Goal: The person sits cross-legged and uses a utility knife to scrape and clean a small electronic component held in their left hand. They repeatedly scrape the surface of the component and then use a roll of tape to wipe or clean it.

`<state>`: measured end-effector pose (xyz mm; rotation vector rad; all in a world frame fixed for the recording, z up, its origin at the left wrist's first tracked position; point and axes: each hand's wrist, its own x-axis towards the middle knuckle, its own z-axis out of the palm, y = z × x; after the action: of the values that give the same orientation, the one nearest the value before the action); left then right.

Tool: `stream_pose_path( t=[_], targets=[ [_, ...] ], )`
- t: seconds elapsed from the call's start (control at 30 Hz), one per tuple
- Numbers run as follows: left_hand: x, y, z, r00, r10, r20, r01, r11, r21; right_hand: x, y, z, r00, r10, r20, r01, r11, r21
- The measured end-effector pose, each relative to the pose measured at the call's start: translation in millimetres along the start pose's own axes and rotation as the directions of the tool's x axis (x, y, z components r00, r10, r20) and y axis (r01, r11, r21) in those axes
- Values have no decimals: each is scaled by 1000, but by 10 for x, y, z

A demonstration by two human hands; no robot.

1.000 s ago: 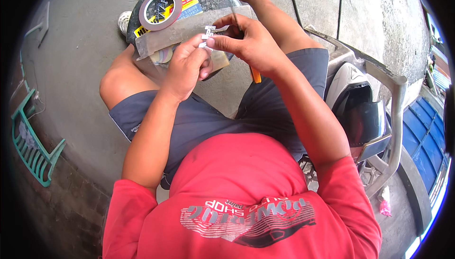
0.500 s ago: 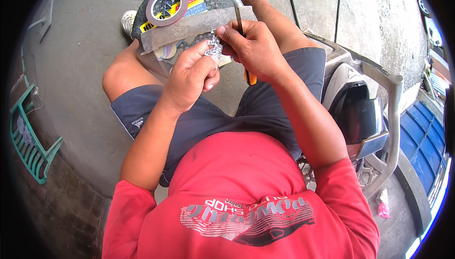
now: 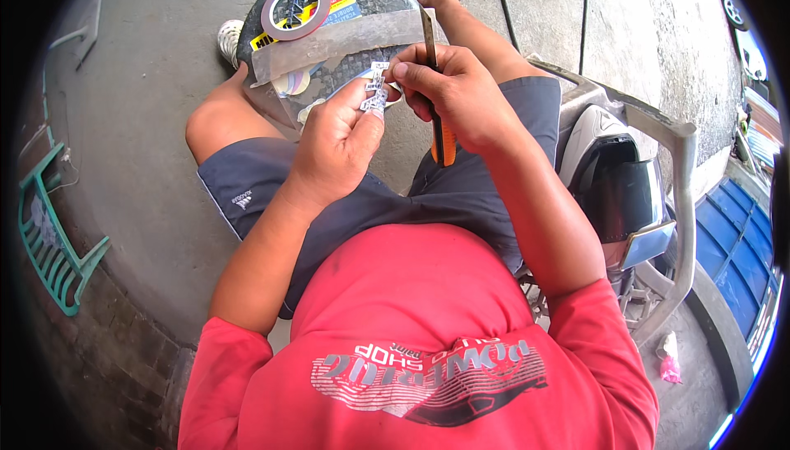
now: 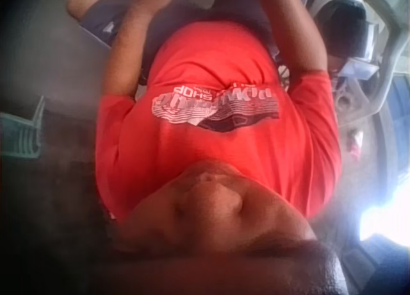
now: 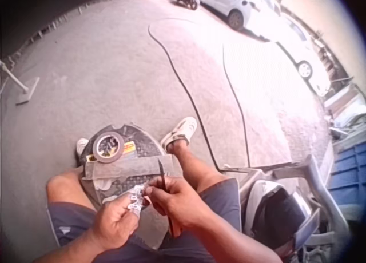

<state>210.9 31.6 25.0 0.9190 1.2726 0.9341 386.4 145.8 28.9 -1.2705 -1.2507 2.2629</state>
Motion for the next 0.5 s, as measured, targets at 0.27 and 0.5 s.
stream_pose_path(
  t=[0.27,0.5],
  targets=[
    [-99,39,77,985,142,-96,-91,908,408,-102,-15,111,991,-90,-104,67,977,-203],
    [-89,-68,207,940,302,-162,-188,850,492,-117,115,234,943,-293,-155,189,859,-475]
  ],
)
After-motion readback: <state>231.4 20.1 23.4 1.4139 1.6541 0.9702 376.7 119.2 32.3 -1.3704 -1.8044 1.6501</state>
